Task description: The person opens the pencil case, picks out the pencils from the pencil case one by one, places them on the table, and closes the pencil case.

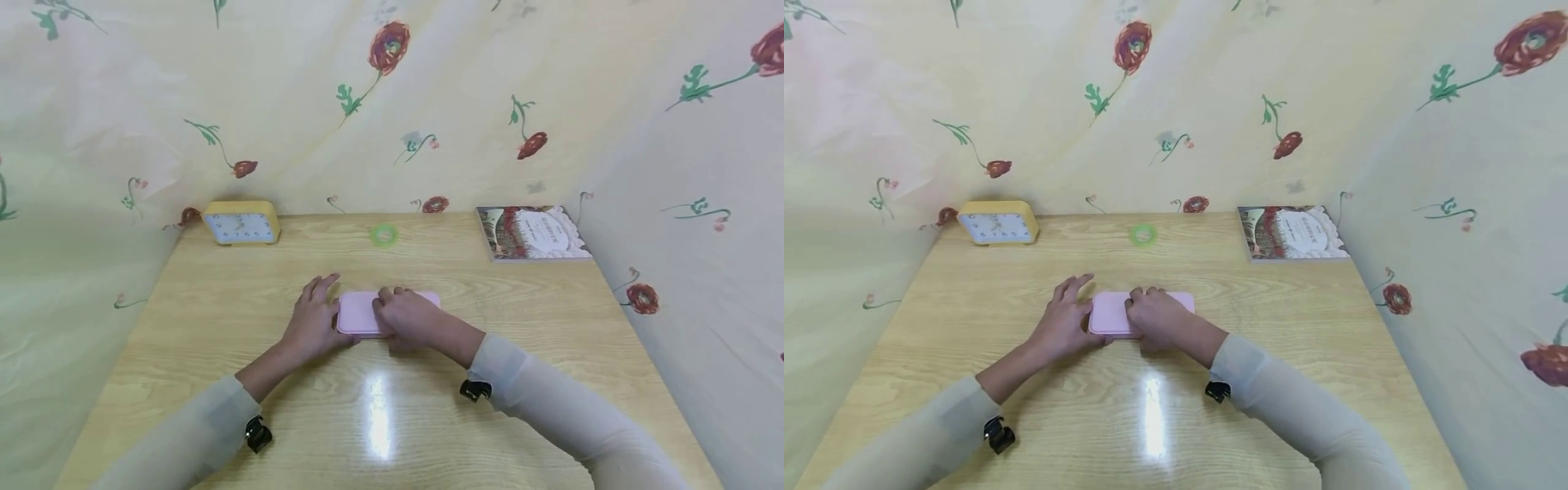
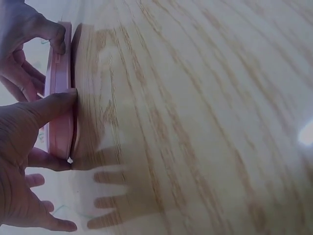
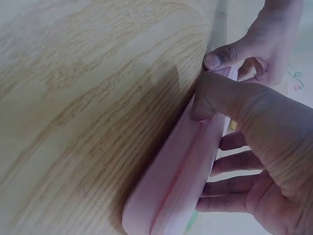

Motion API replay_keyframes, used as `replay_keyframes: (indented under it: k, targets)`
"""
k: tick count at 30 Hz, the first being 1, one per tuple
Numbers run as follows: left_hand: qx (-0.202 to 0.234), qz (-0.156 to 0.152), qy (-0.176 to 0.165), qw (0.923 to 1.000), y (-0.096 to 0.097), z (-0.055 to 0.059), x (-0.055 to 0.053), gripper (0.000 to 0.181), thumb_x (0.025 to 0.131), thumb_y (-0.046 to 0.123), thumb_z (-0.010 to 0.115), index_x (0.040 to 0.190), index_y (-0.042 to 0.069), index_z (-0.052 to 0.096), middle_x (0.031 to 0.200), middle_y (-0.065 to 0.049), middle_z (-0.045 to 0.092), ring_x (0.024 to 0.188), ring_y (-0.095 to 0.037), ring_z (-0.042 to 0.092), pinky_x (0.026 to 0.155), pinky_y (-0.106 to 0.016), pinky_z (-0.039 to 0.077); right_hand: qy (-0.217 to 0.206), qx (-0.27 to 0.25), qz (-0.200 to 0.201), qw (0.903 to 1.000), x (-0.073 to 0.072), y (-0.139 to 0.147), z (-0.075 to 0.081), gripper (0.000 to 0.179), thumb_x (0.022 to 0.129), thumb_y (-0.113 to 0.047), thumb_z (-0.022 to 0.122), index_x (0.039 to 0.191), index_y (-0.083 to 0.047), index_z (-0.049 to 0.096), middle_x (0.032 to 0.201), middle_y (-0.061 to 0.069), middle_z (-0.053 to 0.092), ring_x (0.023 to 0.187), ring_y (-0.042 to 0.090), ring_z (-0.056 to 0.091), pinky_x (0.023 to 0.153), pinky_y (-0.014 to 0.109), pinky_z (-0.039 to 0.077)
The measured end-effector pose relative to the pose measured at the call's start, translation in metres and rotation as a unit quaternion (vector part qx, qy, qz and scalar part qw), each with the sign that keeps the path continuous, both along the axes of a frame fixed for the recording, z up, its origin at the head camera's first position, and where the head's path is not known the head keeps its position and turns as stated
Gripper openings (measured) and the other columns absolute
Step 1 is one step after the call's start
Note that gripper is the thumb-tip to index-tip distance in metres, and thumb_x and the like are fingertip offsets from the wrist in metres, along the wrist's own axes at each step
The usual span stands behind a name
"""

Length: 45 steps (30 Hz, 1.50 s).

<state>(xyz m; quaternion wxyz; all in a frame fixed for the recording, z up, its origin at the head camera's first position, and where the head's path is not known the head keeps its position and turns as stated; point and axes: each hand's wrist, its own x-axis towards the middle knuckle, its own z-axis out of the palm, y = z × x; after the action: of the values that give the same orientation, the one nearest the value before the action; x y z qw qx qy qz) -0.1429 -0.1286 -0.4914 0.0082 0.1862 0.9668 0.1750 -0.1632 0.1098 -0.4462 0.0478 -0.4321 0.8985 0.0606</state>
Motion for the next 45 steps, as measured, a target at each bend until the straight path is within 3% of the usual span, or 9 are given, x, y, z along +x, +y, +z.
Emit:
replay_keyframes:
  k: [7,15,20,25,31,34,39,41,45]
  targets:
    - [0.005,0.003,-0.005,1.0000,-0.002,0.000,0.001,0.081,0.081,0.052,0.098,0.139,0.000,0.075,0.179,-0.022,0.033,0.162,-0.057,0.030,0.122,-0.075,0.044,-0.039,-0.007,0.002,0.9992,-0.005,-0.001,0.006,0.062,0.081,-0.031,0.095,0.129,0.002,0.072,0.115,0.013,0.072,0.091,0.024,0.071,0.085,0.036,0.066]
    - [0.082,0.025,-0.058,0.9946,-0.003,0.002,0.000,0.091,0.073,0.049,0.103,0.146,0.005,0.071,0.177,-0.028,0.027,0.166,-0.052,0.022,0.129,-0.071,0.037,-0.097,-0.028,0.002,0.9949,-0.012,0.005,0.016,0.059,0.085,-0.028,0.093,0.132,0.000,0.072,0.116,0.011,0.073,0.087,0.017,0.068,0.080,0.033,0.063]
    - [0.117,0.033,-0.083,0.9890,-0.005,0.003,-0.004,0.097,0.070,0.043,0.106,0.149,0.006,0.065,0.176,-0.028,0.024,0.165,-0.050,0.020,0.129,-0.069,0.039,-0.137,-0.056,0.003,0.9889,-0.021,0.013,0.019,0.064,0.093,-0.033,0.086,0.145,0.000,0.068,0.139,0.021,0.072,0.110,0.030,0.077,0.101,0.044,0.065]
    - [0.134,0.034,-0.107,0.9846,-0.005,0.003,-0.009,0.098,0.069,0.036,0.108,0.150,0.003,0.063,0.175,-0.025,0.020,0.164,-0.048,0.019,0.131,-0.069,0.035,-0.248,-0.141,-0.013,0.9583,-0.039,0.032,0.020,0.062,0.104,-0.028,0.069,0.157,0.002,0.058,0.158,0.025,0.062,0.145,0.043,0.063,0.124,0.056,0.051]
    - [0.128,0.043,-0.110,0.9847,-0.005,-0.001,-0.010,0.094,0.067,0.038,0.109,0.143,0.002,0.067,0.174,-0.020,0.021,0.163,-0.047,0.021,0.131,-0.069,0.034,-0.329,-0.260,-0.053,0.9063,-0.056,0.047,0.019,0.048,0.108,-0.020,0.069,0.151,0.000,0.065,0.152,0.021,0.069,0.143,0.038,0.066,0.122,0.059,0.052]
    - [0.126,0.046,-0.105,0.9854,-0.004,-0.004,-0.010,0.097,0.067,0.040,0.108,0.146,0.003,0.065,0.174,-0.020,0.022,0.163,-0.048,0.023,0.132,-0.069,0.033,-0.282,-0.333,-0.083,0.8957,-0.060,0.050,0.019,0.039,0.102,-0.016,0.080,0.138,-0.003,0.076,0.137,0.019,0.078,0.126,0.035,0.077,0.111,0.058,0.061]
    - [0.126,0.046,-0.101,0.9858,-0.003,-0.003,-0.007,0.101,0.068,0.039,0.108,0.153,0.007,0.063,0.175,-0.020,0.022,0.166,-0.049,0.021,0.133,-0.070,0.030,-0.121,-0.445,-0.113,0.8798,-0.063,0.050,0.013,0.011,0.094,-0.006,0.089,0.104,-0.004,0.086,0.103,0.011,0.082,0.096,0.026,0.078,0.091,0.046,0.069]
    - [0.124,0.044,-0.103,0.9859,-0.002,-0.001,-0.005,0.103,0.069,0.040,0.107,0.155,0.009,0.061,0.175,-0.020,0.022,0.166,-0.049,0.021,0.133,-0.070,0.031,-0.055,-0.444,-0.112,0.8872,-0.063,0.050,0.008,0.006,0.095,-0.006,0.087,0.101,-0.004,0.087,0.100,0.011,0.082,0.094,0.027,0.076,0.087,0.043,0.068]
    - [0.116,0.042,-0.107,0.9867,0.000,0.003,-0.003,0.105,0.070,0.041,0.107,0.157,0.010,0.059,0.176,-0.019,0.021,0.166,-0.050,0.021,0.132,-0.069,0.033,0.039,-0.370,-0.127,0.9193,-0.061,0.051,-0.002,0.026,0.099,-0.025,0.084,0.117,-0.007,0.087,0.118,0.011,0.084,0.105,0.031,0.069,0.091,0.057,0.057]
